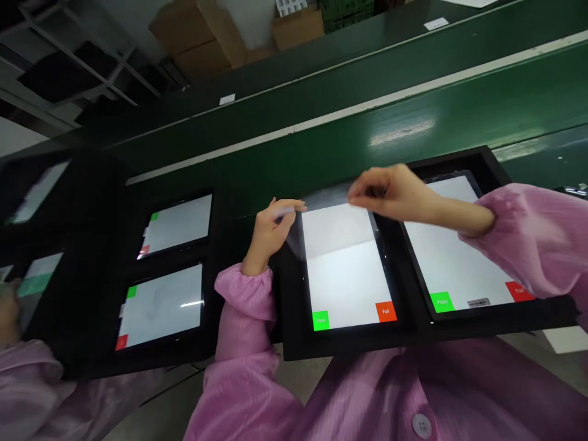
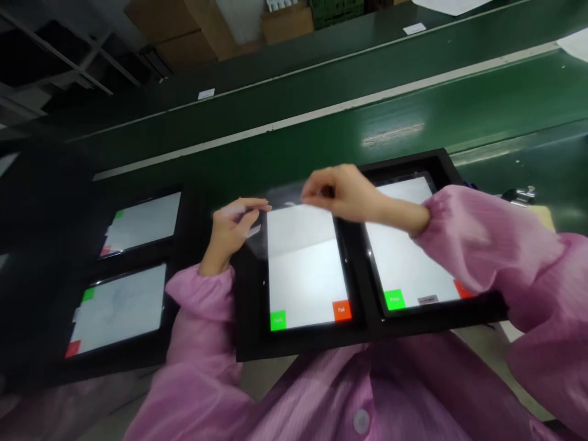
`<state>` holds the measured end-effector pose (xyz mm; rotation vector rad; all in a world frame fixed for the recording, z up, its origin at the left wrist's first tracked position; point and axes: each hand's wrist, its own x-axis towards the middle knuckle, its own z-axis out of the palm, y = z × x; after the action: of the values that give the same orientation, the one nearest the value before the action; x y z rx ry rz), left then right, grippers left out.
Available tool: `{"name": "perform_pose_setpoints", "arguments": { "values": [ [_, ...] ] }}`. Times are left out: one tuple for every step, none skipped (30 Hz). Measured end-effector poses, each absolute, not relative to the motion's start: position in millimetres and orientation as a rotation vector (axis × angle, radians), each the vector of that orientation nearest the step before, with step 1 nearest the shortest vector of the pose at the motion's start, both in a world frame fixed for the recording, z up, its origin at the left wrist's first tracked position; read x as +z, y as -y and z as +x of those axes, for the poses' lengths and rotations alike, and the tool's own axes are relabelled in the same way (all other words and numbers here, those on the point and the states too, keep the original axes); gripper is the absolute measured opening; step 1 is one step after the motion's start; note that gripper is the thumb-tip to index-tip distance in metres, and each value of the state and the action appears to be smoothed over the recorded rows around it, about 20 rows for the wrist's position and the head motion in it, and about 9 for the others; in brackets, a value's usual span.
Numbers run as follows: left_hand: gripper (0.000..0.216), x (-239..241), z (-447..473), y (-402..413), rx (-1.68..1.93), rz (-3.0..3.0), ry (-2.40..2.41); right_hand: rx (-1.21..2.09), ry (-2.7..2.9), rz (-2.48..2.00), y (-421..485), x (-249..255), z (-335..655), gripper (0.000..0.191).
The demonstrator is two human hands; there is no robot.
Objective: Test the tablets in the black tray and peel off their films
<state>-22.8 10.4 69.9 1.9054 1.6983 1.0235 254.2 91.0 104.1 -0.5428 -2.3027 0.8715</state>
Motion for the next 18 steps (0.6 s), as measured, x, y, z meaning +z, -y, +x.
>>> {"name": "perform_pose_setpoints", "arguments": {
  "values": [
    [0.027, 65.0, -24.9, -9.7, 1.064, 1.923, -1.708, 0.917, 2.212, -0.642, -98.8, 105.3, 256.8, 0.012],
    [0.027, 61.0, -26.5, -8.7, 1.092, 1.950, -1.743, 0.942, 2.136, -0.716, -104.2, 107.4, 260.2, 0.013],
    [0.028, 57.8, -27.8, -7.8, 1.109, 1.977, -1.796, 0.954, 2.083, -0.768, -107.1, 110.4, 263.6, 0.013],
    [0.030, 55.3, -28.9, -6.9, 1.120, 2.006, -1.853, 0.959, 2.047, -0.805, -107.7, 114.1, 266.7, 0.012],
    [0.033, 53.4, -29.7, -6.3, 1.119, 2.035, -1.905, 0.961, 2.012, -0.829, -106.6, 118.1, 269.1, 0.010],
    [0.037, 52.0, -30.3, -5.9, 1.108, 2.059, -1.941, 0.971, 1.979, -0.843, -104.1, 122.3, 270.6, 0.008],
    [0.041, 50.9, -30.8, -5.9, 1.092, 2.075, -1.957, 0.985, 1.946, -0.850, -100.8, 126.3, 271.1, 0.008],
    [0.043, 50.1, -31.1, -6.2, 1.077, 2.078, -1.953, 1.003, 1.918, -0.854, -97.1, 129.8, 271.0, 0.009],
    [0.045, 49.5, -31.3, -6.9, 1.073, 2.076, -1.947, 1.021, 1.899, -0.856, -93.4, 132.7, 270.3, 0.011],
    [0.045, 49.1, -31.3, -7.9, 1.080, 2.069, -1.945, 1.036, 1.891, -0.856, -90.0, 134.7, 269.4, 0.013],
    [0.046, 48.8, -31.1, -8.9, 1.097, 2.062, -1.947, 1.046, 1.888, -0.858, -86.9, 135.9, 268.5, 0.013],
    [0.046, 48.7, -30.7, -9.8, 1.114, 2.059, -1.948, 1.054, 1.892, -0.861, -84.4, 136.3, 267.8, 0.012],
    [0.047, 48.7, -29.9, -10.2, 1.132, 2.061, -1.948, 1.057, 1.899, -0.864, -82.3, 136.0, 267.3, 0.010],
    [0.046, 48.9, -28.8, -9.7, 1.154, 2.067, -1.950, 1.059, 1.904, -0.868, -80.5, 135.2, 267.1, 0.008],
    [0.045, 49.1, -27.3, -7.8, 1.185, 2.074, -1.956, 1.063, 1.911, -0.872, -78.8, 134.2, 267.2, 0.007],
    [0.043, 49.6, -25.5, -4.3, 1.229, 2.080, -1.966, 1.068, 1.920, -0.877, -77.1, 133.2, 267.7, 0.007],
    [0.040, 50.2, -23.4, 1.0, 1.286, 2.084, -1.973, 1.073, 1.929, -0.881, -75.1, 132.3, 268.4, 0.007],
    [0.037, 51.1, -21.3, 8.3, 1.350, 2.085, -1.972, 1.080, 1.936, -0.884, -72.8, 131.6, 269.5, 0.008]
  ]
}}
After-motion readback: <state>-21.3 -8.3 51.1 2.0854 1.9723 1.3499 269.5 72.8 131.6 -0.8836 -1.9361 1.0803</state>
